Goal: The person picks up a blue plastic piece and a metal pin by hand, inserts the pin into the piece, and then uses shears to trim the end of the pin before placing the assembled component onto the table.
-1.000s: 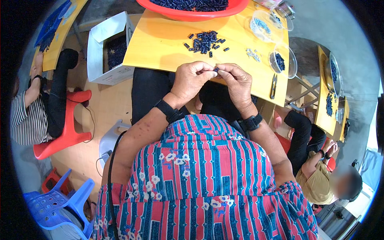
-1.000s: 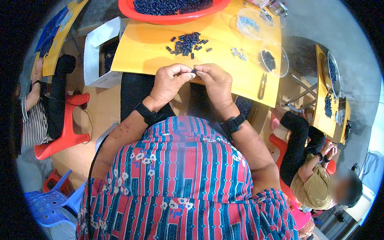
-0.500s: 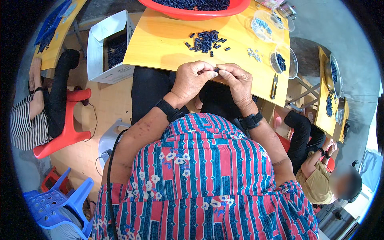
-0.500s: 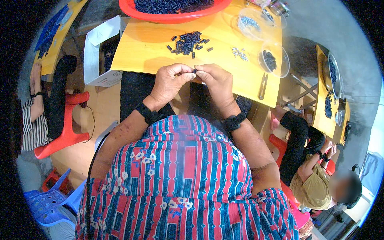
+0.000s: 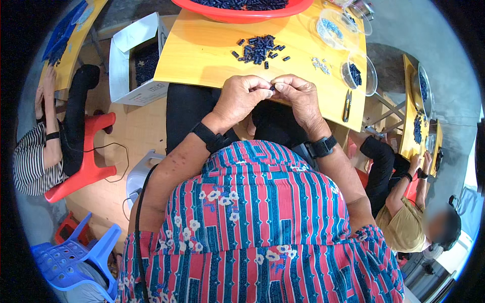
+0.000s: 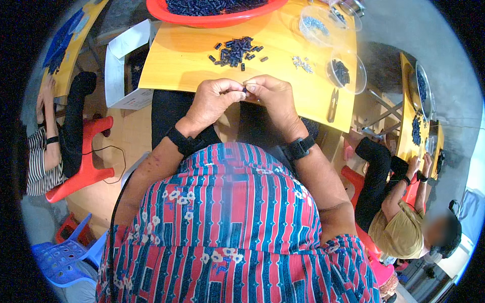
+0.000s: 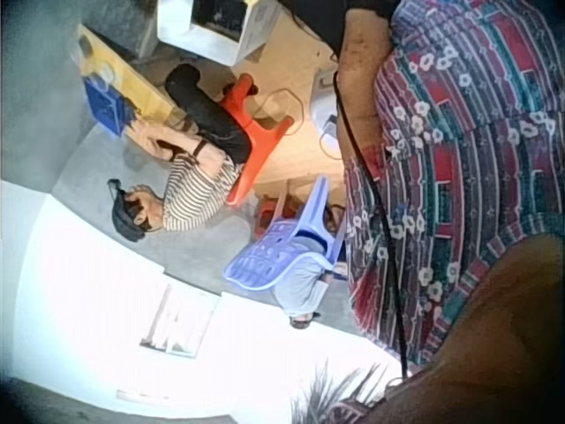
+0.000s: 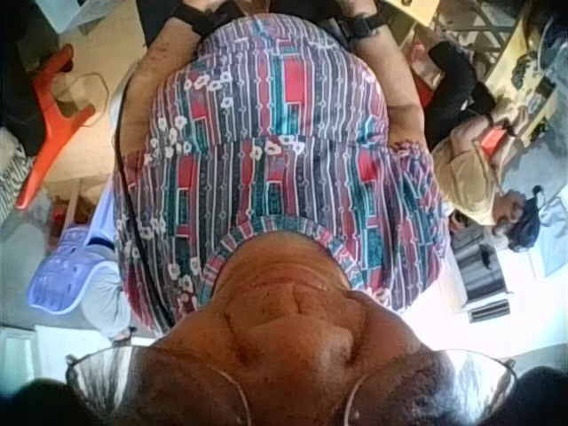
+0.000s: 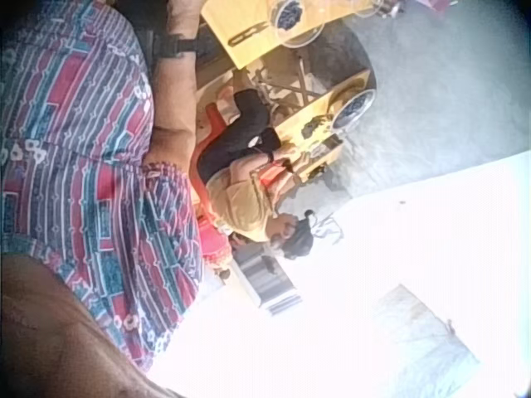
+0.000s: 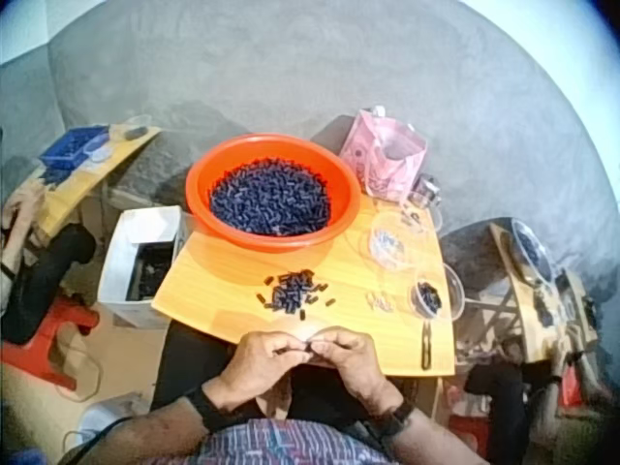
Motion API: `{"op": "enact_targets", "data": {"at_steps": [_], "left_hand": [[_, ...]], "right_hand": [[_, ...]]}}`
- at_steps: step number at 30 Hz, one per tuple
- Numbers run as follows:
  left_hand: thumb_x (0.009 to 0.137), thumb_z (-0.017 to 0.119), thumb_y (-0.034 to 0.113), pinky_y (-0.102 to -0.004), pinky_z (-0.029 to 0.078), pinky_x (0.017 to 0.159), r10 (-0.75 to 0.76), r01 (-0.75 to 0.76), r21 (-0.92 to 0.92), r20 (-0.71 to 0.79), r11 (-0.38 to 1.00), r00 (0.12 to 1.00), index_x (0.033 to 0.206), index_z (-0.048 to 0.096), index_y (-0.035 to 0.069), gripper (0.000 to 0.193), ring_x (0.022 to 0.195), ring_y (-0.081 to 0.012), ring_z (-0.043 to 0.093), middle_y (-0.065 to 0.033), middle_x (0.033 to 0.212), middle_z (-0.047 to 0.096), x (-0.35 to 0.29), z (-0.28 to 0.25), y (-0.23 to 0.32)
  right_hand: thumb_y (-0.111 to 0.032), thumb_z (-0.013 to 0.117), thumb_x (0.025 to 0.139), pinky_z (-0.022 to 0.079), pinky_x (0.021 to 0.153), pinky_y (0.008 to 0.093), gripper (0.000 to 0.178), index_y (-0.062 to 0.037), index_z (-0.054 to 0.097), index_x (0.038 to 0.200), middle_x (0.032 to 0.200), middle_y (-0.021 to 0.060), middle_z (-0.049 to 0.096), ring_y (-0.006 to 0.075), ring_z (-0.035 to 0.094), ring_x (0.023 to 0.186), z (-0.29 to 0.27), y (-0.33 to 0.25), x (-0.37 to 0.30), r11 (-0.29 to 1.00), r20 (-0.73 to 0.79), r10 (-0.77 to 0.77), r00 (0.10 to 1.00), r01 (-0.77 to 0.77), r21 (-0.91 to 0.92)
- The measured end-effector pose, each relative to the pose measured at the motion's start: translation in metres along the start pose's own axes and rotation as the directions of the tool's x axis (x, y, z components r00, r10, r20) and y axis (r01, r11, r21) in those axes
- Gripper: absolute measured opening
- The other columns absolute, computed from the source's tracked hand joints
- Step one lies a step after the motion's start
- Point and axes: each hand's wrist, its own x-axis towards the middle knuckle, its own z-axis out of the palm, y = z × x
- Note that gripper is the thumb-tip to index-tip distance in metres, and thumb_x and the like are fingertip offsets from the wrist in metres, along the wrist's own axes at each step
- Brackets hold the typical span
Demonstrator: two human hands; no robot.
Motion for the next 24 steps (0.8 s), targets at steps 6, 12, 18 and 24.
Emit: {"op": "enact_targets", "data": {"at_steps": [6,12,18,24], "left_hand": [[0.088,0.067,0.006,-0.0236,0.052,0.073,-0.007,0.006,0.030,0.024,1.000,1.000,0.092,0.072,-0.002,0.011,0.079,-0.0083,0.065,-0.0042,0.084,0.072,-0.001,-0.001,0.003],[0.088,0.067,0.006,-0.0239,0.051,0.072,-0.017,0.017,0.006,0.028,1.000,0.999,0.091,0.070,-0.003,0.010,0.079,-0.0073,0.064,-0.0028,0.084,0.072,0.003,0.002,-0.001],[0.083,0.072,0.009,-0.0280,0.052,0.072,0.143,-0.134,0.138,-0.060,0.981,0.988,0.088,0.072,0.002,0.008,0.077,-0.0146,0.066,-0.0065,0.080,0.071,0.002,0.011,0.002],[0.074,0.074,0.013,-0.0371,0.049,0.078,0.304,-0.273,0.358,-0.033,0.893,0.952,0.078,0.072,0.007,0.008,0.071,-0.0259,0.064,-0.0091,0.075,0.069,0.006,0.019,0.003]], "right_hand": [[-0.004,0.062,0.093,0.058,0.081,0.0282,0.011,0.0033,0.068,0.100,0.092,0.0080,0.070,0.0147,0.067,0.085,-0.002,0.000,0.000,0.997,0.028,0.053,0.998,-0.054,0.048],[-0.004,0.062,0.093,0.058,0.081,0.0287,0.011,0.0038,0.067,0.100,0.093,0.0084,0.070,0.0154,0.068,0.086,-0.003,0.001,0.001,0.999,0.051,0.014,0.999,-0.017,0.049],[-0.015,0.063,0.095,0.055,0.082,0.0275,0.019,-0.0002,0.071,0.102,0.091,0.0053,0.069,0.0117,0.064,0.081,-0.009,0.001,-0.004,0.997,0.007,0.022,1.000,-0.023,0.075],[-0.019,0.062,0.096,0.052,0.072,0.0256,0.021,-0.0010,0.072,0.101,0.085,0.0040,0.067,0.0091,0.061,0.076,-0.010,-0.012,-0.009,0.999,-0.134,0.009,0.991,-0.015,-0.046]]}}
